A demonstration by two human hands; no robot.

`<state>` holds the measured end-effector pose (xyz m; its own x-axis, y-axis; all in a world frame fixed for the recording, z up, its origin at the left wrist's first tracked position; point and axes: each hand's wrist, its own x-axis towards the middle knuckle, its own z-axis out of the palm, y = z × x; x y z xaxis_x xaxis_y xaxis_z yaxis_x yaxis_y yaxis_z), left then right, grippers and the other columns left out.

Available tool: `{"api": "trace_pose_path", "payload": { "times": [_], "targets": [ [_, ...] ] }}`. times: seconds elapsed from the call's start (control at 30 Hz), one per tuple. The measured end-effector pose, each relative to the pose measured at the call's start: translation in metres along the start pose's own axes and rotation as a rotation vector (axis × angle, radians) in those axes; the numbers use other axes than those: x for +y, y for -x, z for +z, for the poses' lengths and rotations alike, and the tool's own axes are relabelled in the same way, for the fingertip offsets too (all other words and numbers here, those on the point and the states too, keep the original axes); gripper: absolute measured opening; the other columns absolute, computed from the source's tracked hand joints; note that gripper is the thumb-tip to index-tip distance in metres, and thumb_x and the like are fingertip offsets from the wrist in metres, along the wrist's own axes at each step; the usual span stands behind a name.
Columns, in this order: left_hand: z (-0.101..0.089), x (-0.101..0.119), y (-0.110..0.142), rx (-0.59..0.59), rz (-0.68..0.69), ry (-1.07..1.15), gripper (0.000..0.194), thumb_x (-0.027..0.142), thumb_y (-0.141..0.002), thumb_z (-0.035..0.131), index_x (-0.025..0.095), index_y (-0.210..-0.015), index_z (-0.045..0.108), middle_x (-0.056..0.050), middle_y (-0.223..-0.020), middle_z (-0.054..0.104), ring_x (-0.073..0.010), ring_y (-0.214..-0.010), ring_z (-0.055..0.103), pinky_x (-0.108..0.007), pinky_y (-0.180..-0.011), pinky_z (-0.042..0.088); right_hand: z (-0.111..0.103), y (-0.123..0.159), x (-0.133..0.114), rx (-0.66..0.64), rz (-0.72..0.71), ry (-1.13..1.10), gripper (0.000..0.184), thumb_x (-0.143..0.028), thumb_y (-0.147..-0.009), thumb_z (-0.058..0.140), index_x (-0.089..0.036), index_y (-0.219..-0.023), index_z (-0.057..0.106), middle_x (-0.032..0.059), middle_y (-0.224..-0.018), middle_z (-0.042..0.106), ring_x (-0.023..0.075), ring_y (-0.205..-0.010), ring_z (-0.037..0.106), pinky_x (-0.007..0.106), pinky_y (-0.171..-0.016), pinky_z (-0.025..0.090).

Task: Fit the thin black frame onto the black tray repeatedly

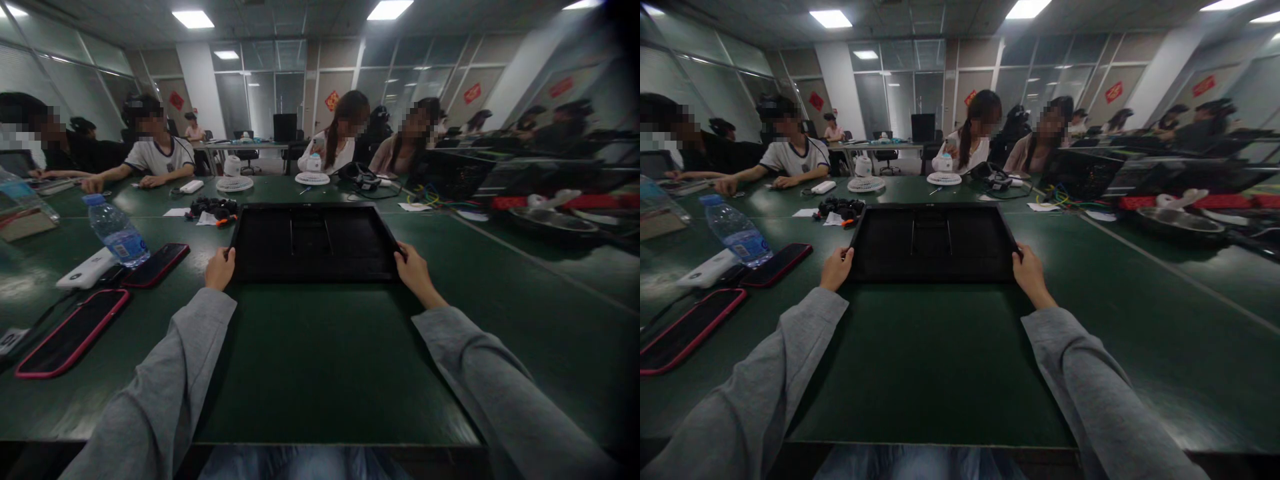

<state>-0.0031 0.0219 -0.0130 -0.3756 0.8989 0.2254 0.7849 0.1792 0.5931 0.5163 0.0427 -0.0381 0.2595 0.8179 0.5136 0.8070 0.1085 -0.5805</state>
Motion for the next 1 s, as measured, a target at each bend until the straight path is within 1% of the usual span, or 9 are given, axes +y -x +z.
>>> {"api": "trace_pose_path", "payload": {
  "times": [0.1,0.23,0.33,0.43,0.57,0.67,0.73,0.87,1.0],
  "targets": [
    [0.001,-0.001,0.0,0.055,0.042,0.017,0.045,0.046,-0.099,0.037,0.016,-0.12,0.061,-0.016,-0.118,0.069,-0.028,-0.111,0.064,-0.041,-0.096,0.047,0.001,0.0,0.001,0.005,0.004,0.003,0.047,-0.029,-0.088,0.046,-0.013,-0.129,0.059,0.017,-0.112,0.07,0.0301,-0.103,0.066,0.048,-0.095,0.05],
    [0.001,0.004,0.005,0.239,0.2,-0.009,0.046,0.043,-0.098,0.041,0.011,-0.126,0.058,-0.019,-0.122,0.064,-0.0294,-0.116,0.059,-0.044,-0.101,0.045,0.001,0.001,0.001,0.026,-0.031,0.027,0.046,-0.03,-0.088,0.045,-0.014,-0.128,0.059,0.0168,-0.112,0.069,0.0293,-0.102,0.065,0.048,-0.094,0.05],
    [-0.002,0.013,0.014,0.343,0.344,-0.07,0.049,0.043,-0.098,0.04,0.012,-0.132,0.055,-0.019,-0.131,0.058,-0.0317,-0.125,0.05,-0.048,-0.105,0.04,-0.003,0.003,-0.004,0.084,-0.065,0.126,0.049,-0.032,-0.088,0.045,-0.011,-0.13,0.058,0.0198,-0.119,0.064,0.0315,-0.11,0.06,0.051,-0.097,0.047],
    [-0.004,0.025,0.024,0.376,0.464,-0.102,0.051,0.043,-0.099,0.038,0.015,-0.14,0.05,-0.017,-0.141,0.053,-0.0324,-0.132,0.044,-0.05,-0.108,0.037,-0.009,0.006,-0.015,0.159,-0.071,0.249,0.053,-0.036,-0.09,0.045,-0.011,-0.136,0.053,0.0224,-0.129,0.055,0.0359,-0.121,0.051,0.057,-0.098,0.044],
    [-0.002,0.035,0.033,0.324,0.594,-0.125,0.054,0.043,-0.099,0.038,0.017,-0.147,0.043,-0.016,-0.148,0.047,-0.032,-0.137,0.04,-0.05,-0.112,0.033,-0.011,0.014,-0.038,0.177,-0.162,0.298,0.059,-0.042,-0.094,0.043,-0.016,-0.147,0.041,0.0213,-0.146,0.04,0.0379,-0.134,0.038,0.061,-0.103,0.037],
    [0.001,0.036,0.035,0.24,0.675,-0.144,0.055,0.043,-0.1,0.037,0.019,-0.149,0.04,-0.015,-0.151,0.044,-0.0299,-0.139,0.039,-0.049,-0.113,0.032,-0.006,0.02,-0.054,0.12,-0.242,0.306,0.063,-0.044,-0.096,0.04,-0.019,-0.153,0.033,0.0189,-0.153,0.031,0.0374,-0.139,0.032,0.061,-0.107,0.034],
    [0.002,0.036,0.035,0.183,0.706,-0.166,0.054,0.041,-0.1,0.037,0.02,-0.149,0.04,-0.014,-0.152,0.044,-0.0284,-0.138,0.039,-0.048,-0.112,0.034,-0.002,0.022,-0.06,0.063,-0.286,0.312,0.063,-0.043,-0.096,0.039,-0.021,-0.155,0.03,0.0173,-0.155,0.029,0.0364,-0.141,0.031,0.059,-0.109,0.033],
    [0.004,0.034,0.032,0.1,0.711,-0.199,0.048,0.034,-0.101,0.036,0.019,-0.145,0.044,-0.012,-0.149,0.048,-0.0272,-0.135,0.044,-0.047,-0.108,0.04,0.004,0.021,-0.058,-0.055,-0.35,0.305,0.059,-0.038,-0.098,0.036,-0.021,-0.154,0.033,0.0154,-0.152,0.039,0.0327,-0.138,0.038,0.055,-0.108,0.039],
    [0.006,0.032,0.029,0.057,0.703,-0.201,0.046,0.026,-0.099,0.036,0.017,-0.142,0.047,-0.013,-0.144,0.051,-0.027,-0.129,0.05,-0.046,-0.105,0.044,0.006,0.018,-0.051,-0.136,-0.331,0.239,0.058,-0.032,-0.098,0.031,-0.017,-0.154,0.033,0.0147,-0.138,0.056,0.0297,-0.126,0.053,0.051,-0.103,0.046]
  ]
}}
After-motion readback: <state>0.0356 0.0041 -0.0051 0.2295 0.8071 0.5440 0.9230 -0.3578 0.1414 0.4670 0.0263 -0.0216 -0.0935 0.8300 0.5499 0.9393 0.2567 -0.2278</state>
